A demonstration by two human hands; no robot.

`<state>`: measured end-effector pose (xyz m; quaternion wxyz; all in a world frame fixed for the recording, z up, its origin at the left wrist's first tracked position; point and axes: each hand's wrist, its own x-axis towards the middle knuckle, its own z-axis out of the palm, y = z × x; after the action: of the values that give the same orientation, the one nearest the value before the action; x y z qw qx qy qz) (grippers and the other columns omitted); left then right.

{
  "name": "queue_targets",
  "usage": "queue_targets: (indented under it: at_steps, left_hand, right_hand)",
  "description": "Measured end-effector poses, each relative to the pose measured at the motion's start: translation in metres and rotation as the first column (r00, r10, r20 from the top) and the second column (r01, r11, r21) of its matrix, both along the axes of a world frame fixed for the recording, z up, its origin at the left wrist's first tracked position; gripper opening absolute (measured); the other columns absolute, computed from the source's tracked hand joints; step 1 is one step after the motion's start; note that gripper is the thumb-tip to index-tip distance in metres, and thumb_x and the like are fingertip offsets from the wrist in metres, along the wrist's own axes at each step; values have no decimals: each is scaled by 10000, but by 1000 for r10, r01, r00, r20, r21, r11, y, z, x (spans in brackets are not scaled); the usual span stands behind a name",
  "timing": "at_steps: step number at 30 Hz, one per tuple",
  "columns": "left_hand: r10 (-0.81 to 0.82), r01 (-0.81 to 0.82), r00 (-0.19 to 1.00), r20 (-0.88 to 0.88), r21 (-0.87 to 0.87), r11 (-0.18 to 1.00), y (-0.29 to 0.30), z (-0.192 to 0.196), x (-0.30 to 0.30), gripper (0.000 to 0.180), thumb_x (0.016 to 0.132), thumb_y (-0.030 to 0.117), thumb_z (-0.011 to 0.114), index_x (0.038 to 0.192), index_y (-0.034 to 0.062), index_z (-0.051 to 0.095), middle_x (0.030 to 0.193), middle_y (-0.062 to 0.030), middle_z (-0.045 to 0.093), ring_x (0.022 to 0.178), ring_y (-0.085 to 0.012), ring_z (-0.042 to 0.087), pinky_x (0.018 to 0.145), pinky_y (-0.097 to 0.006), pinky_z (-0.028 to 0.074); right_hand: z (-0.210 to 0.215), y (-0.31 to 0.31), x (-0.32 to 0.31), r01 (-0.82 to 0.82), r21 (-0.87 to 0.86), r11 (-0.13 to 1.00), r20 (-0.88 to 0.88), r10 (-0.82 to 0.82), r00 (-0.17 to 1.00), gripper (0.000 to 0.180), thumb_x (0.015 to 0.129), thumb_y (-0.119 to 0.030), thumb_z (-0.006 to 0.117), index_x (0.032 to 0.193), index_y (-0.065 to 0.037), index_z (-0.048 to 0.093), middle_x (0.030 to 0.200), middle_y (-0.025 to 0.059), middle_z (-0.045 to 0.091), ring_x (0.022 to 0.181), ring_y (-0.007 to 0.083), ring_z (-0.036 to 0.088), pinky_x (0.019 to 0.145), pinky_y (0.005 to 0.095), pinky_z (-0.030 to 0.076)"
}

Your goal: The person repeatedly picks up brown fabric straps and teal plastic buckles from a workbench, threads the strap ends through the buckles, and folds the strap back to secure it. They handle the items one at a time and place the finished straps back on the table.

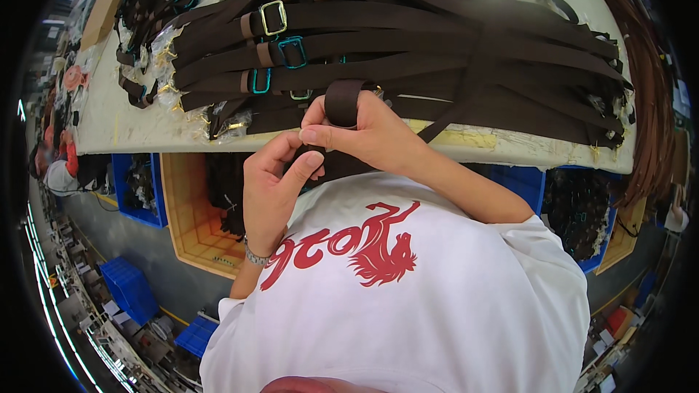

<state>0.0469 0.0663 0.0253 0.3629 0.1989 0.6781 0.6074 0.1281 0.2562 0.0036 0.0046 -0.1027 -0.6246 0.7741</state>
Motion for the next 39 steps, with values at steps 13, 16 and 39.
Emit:
queue_targets:
  at_steps: [13, 16, 39]
  left_hand:
    - [-85, 84, 996, -20, -65, 994, 3, 1, 3, 121, 1001, 52, 763, 1021, -64, 735, 777, -31, 709, 688, -85, 635, 650, -253, 497]
    - [40, -41, 999, 33, 39, 998, 9, -6, 7, 97, 1011, 36, 748, 1016, -61, 739, 800, -35, 719, 694, -89, 639, 647, -248, 500]
    - [31, 24, 308, -951, 40, 999, 19, -28, -12, 110, 899, 8, 815, 855, 11, 714, 654, -102, 611, 525, -249, 569, 526, -342, 447]
  right_hand:
    - [10, -15, 2, -18, -571, 821, 32, 44, 999, 484, 1183, -480, 466, 982, -72, 632, 1308, 180, 721, 1051, 199, 664, 811, 363, 567]
    - [3, -25, 5, -22, -508, 861, -2, 25, 1000, 513, 1181, -531, 433, 959, -101, 606, 1404, 174, 681, 1009, 147, 618, 778, 308, 503]
    - [-12, -38, 6, 102, -490, 866, 81, -71, 994, 526, 1176, -544, 464, 1094, -77, 692, 1184, 7, 684, 1064, 68, 556, 892, 232, 460]
